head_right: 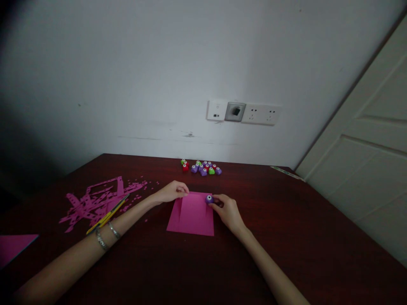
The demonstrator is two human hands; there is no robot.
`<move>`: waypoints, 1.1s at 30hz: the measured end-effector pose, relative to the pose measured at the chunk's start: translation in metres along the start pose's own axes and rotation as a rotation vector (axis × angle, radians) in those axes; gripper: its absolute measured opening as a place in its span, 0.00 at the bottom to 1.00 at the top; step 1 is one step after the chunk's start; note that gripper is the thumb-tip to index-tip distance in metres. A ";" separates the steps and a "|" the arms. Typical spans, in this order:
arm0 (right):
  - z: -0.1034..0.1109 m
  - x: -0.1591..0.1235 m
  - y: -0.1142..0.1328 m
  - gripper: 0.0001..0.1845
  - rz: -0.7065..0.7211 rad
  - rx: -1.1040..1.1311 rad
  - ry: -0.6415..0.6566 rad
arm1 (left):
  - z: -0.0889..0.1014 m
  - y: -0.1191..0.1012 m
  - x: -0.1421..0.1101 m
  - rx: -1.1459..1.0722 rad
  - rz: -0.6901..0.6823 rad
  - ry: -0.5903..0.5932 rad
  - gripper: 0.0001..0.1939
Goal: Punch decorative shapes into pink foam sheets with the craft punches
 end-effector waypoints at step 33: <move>-0.007 -0.001 0.001 0.12 0.057 -0.022 0.131 | -0.009 0.001 0.000 0.095 -0.057 0.005 0.07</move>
Point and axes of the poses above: each hand's wrist, its own x-axis towards the middle knuckle, its own z-axis out of the back of the hand, y = z × x, the point moved 4 cm from there along x, towards the middle knuckle, and after that the axes turned 6 degrees about y, right-handed, at the moved point
